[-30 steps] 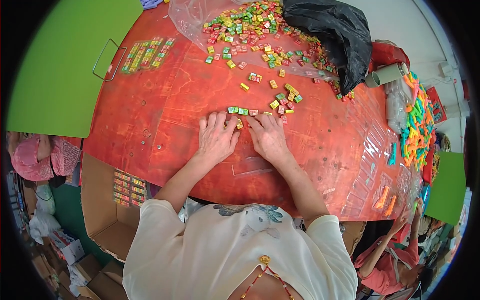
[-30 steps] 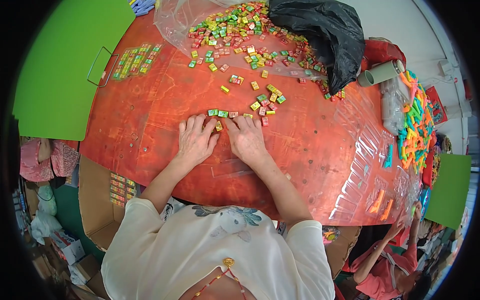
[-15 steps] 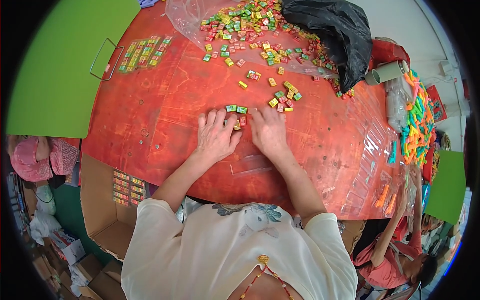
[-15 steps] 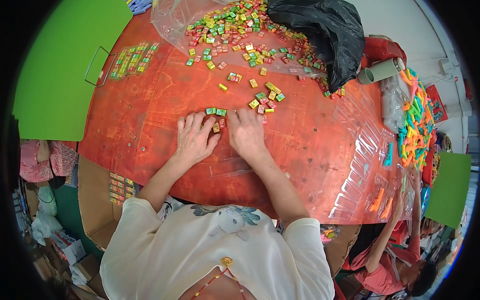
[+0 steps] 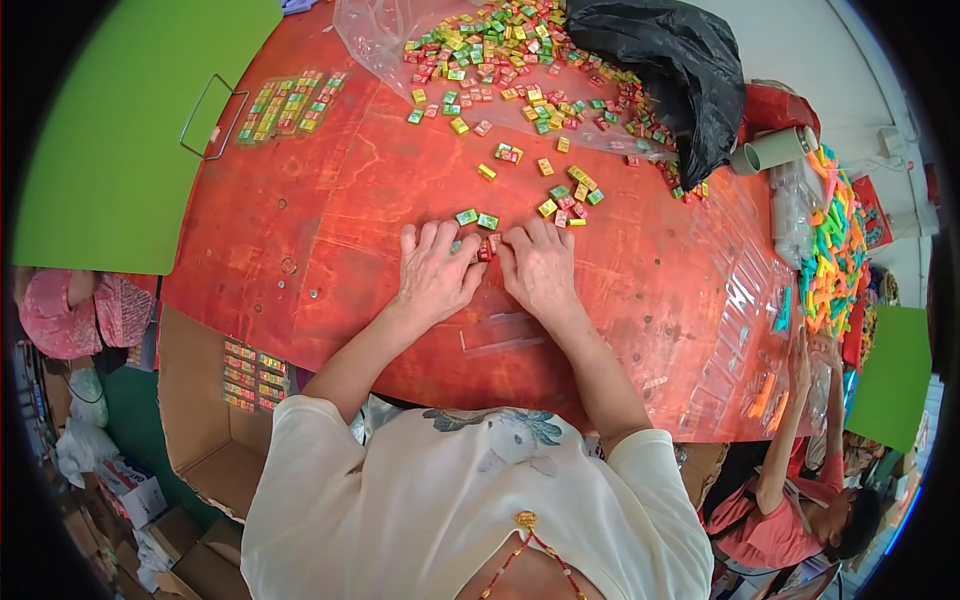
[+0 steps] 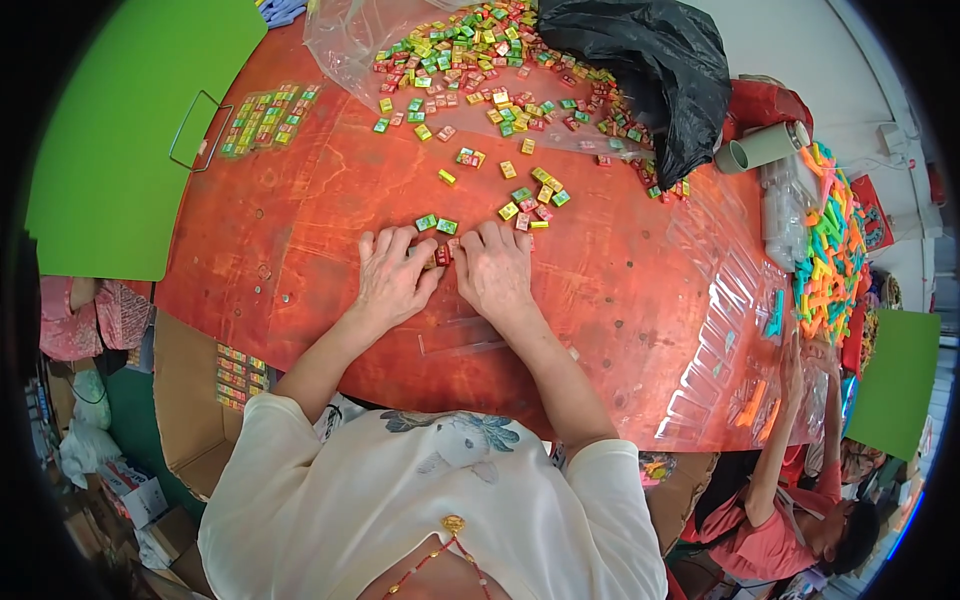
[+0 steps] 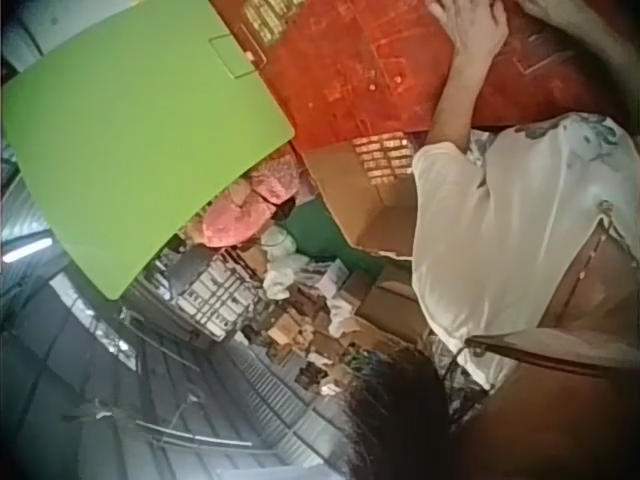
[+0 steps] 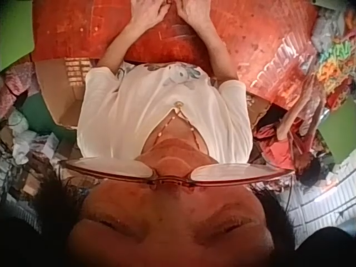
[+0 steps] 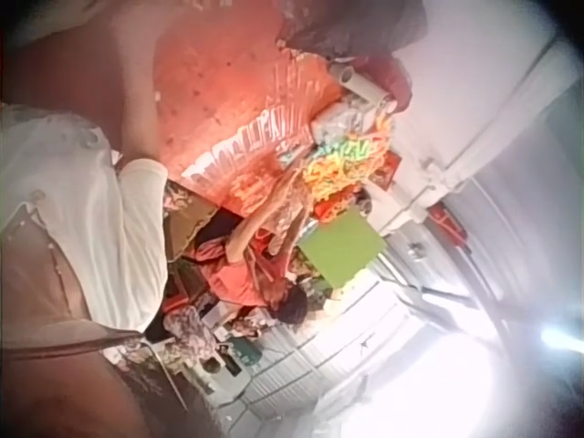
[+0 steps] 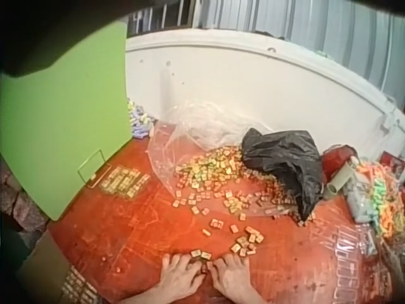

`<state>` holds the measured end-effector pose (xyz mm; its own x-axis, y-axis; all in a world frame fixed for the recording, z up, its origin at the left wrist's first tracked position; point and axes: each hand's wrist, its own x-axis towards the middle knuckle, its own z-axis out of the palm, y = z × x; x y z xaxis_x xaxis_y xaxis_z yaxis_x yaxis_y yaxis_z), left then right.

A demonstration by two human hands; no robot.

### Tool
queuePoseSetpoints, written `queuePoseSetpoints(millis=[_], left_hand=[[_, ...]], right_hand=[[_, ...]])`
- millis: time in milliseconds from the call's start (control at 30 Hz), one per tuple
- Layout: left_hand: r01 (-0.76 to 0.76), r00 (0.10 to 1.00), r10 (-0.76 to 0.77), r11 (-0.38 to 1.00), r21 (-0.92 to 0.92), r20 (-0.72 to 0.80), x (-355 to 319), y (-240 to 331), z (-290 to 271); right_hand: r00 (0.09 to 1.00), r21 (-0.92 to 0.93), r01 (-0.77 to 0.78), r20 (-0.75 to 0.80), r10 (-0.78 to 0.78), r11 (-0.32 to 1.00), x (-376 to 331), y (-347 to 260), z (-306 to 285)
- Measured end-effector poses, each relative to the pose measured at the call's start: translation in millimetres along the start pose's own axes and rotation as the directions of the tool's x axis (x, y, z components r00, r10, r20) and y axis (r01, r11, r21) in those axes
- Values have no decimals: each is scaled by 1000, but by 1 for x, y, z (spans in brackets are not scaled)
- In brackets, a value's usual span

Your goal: Arrange small colorful square toy blocks into a transparent plastic sorting tray.

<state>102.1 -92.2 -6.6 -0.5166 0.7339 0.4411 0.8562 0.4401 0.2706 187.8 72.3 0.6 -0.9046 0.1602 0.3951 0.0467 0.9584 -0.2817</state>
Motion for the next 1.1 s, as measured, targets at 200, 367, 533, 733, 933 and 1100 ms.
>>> queuePoseSetpoints(millis=[200, 367, 533, 733, 933, 1100], left_hand=[[130, 991, -130, 991, -29, 0, 21, -21, -2], [189, 982, -187, 979, -80, 27, 26, -42, -6], [216, 969, -194, 967, -137, 155, -1, -40, -24], [257, 933, -224, 963, -85, 282, -6, -13, -39], [275, 881, -238, 961, -35, 409, 0, 3, -34], [323, 892, -275, 943, -82, 358, -3, 3, -36]], right_hand=[[999, -70, -3, 53, 7, 998, 39, 3, 8], [998, -168, -55, 30, 61, 984, 40, 29, 10], [995, -118, -68, 70, 77, 991, 13, 29, -4], [998, -49, -13, 68, 16, 999, 12, 9, -22], [975, 143, 106, 179, -132, 984, 11, 8, -3], [983, 147, 82, 152, -104, 986, 16, 10, -9]])
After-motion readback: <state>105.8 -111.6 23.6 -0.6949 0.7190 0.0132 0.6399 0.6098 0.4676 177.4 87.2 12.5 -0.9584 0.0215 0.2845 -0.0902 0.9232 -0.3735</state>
